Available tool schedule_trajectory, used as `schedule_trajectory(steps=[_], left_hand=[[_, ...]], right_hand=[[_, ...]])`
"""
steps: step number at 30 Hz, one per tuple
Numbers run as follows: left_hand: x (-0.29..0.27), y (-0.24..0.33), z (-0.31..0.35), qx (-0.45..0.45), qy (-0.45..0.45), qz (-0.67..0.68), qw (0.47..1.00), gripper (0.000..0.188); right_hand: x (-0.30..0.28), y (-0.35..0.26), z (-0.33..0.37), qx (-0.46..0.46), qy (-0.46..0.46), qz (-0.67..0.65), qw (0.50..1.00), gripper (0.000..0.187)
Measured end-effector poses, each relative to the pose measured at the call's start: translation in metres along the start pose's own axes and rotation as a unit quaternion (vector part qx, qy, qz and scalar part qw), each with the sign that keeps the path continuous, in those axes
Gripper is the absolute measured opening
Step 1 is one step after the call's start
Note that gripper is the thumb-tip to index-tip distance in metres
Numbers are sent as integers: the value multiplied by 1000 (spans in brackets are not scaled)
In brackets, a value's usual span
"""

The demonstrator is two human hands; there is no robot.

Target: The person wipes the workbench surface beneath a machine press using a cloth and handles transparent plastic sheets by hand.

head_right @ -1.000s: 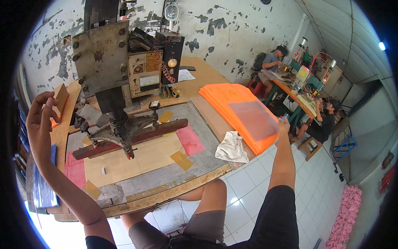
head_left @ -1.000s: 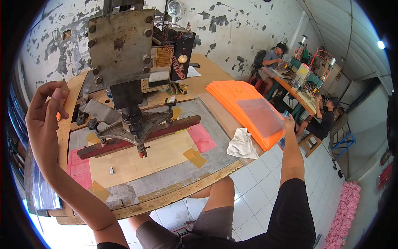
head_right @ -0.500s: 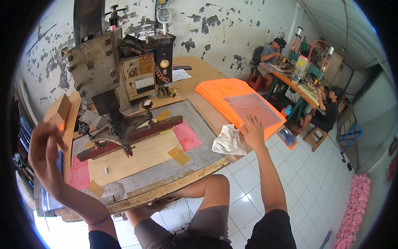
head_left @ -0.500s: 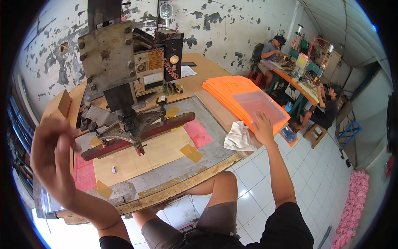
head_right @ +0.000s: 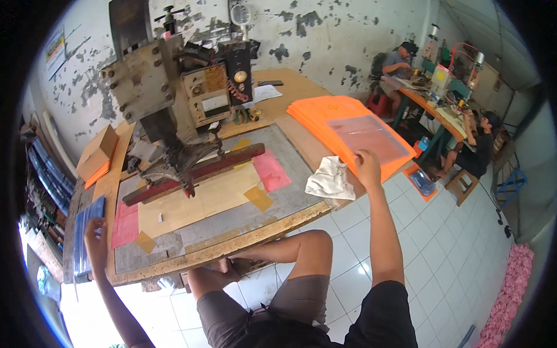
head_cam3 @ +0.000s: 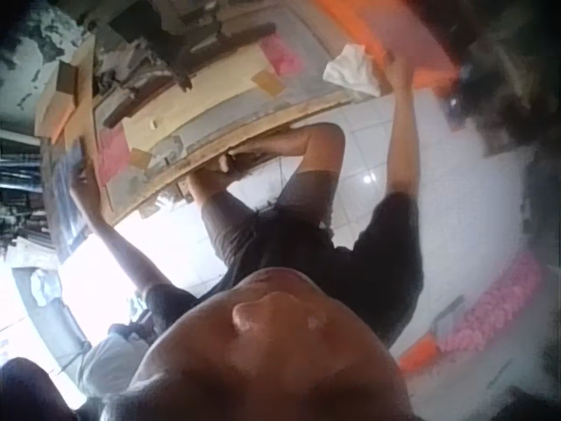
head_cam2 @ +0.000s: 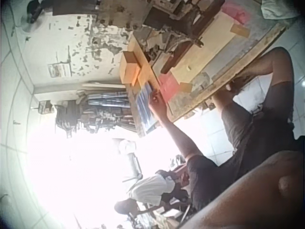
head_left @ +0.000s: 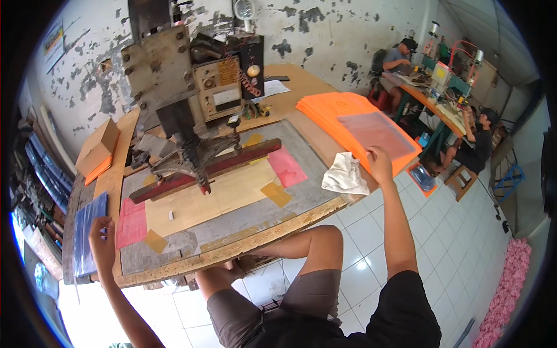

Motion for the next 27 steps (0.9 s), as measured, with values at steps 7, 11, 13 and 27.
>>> schedule_trajectory(steps=[7,11,13,27], left_hand=[[8,-127,78,78,31,-131,988,26],[-25,-108,73,36,167,-63,983,23],[-38,-109,71,25,140,-124,982,22],[-55,-152,43,-175,-42,-180,967,23]], right_hand=[[36,-133,60,-131,-17,26,991,41],[64,-253,128,-229,-137,-83,960,42],[80,-272,151,-226,-144,-93,959,41],[92,-260,157,-143,-124,-163,968,25]])
Point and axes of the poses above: each hand's wrist, its own z-axis away from the middle knuckle, its own x-axis out of the palm, y = z × x, the point moved 6 cm from there along -z, towards the middle knuckle
